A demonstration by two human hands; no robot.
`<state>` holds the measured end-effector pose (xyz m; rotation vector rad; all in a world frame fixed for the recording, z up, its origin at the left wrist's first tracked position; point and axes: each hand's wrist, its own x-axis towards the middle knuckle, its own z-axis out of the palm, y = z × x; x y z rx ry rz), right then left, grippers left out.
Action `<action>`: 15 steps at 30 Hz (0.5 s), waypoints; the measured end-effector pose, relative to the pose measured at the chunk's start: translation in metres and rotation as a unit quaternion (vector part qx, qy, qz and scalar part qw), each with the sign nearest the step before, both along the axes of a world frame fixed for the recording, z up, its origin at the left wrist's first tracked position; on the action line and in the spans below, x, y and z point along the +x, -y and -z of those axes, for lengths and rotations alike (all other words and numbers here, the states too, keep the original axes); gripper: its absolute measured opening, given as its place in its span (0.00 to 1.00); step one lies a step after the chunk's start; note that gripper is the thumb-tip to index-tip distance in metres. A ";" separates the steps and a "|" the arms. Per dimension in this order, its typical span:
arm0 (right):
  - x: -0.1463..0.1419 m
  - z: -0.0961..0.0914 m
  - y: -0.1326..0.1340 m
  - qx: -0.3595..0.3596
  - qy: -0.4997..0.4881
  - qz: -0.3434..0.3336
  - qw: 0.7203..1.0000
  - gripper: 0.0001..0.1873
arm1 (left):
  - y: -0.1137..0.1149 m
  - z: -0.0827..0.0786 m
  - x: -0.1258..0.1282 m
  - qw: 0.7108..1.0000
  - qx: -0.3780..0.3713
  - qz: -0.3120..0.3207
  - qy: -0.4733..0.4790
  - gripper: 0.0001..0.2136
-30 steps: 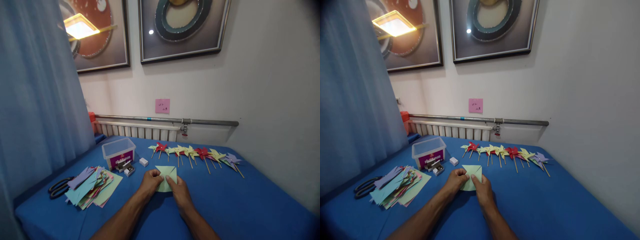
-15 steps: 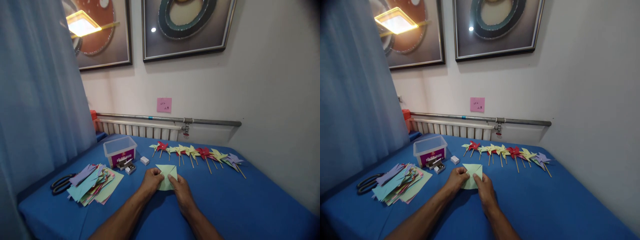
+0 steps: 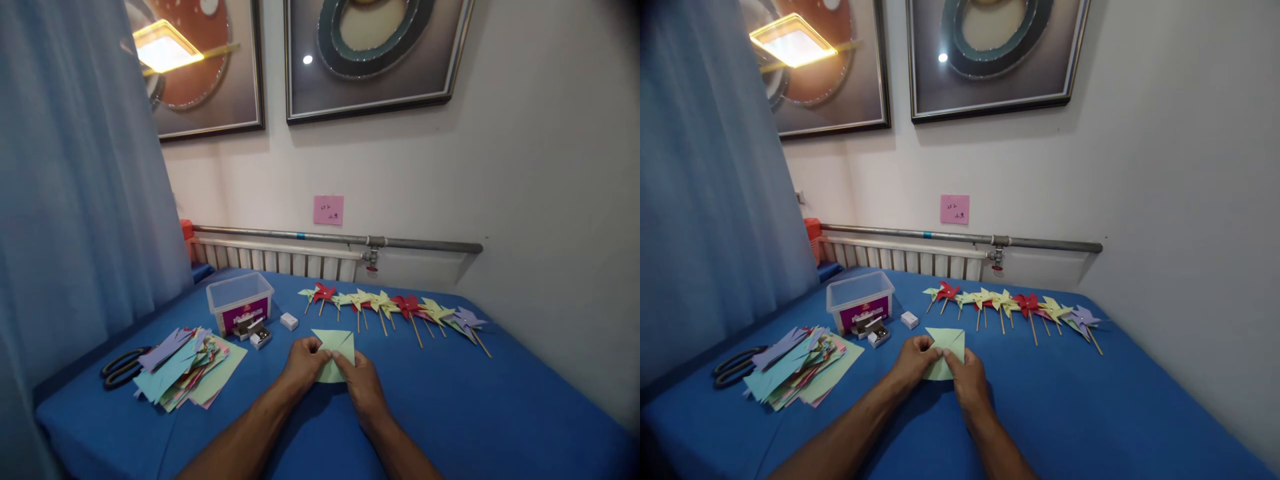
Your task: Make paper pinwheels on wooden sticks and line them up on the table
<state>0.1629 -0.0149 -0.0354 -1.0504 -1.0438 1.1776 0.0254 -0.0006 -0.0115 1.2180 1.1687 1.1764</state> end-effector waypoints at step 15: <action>0.002 -0.010 0.000 0.041 -0.019 0.028 0.999 0.23 | 0.001 0.003 0.003 0.999 -0.026 0.007 0.019 0.09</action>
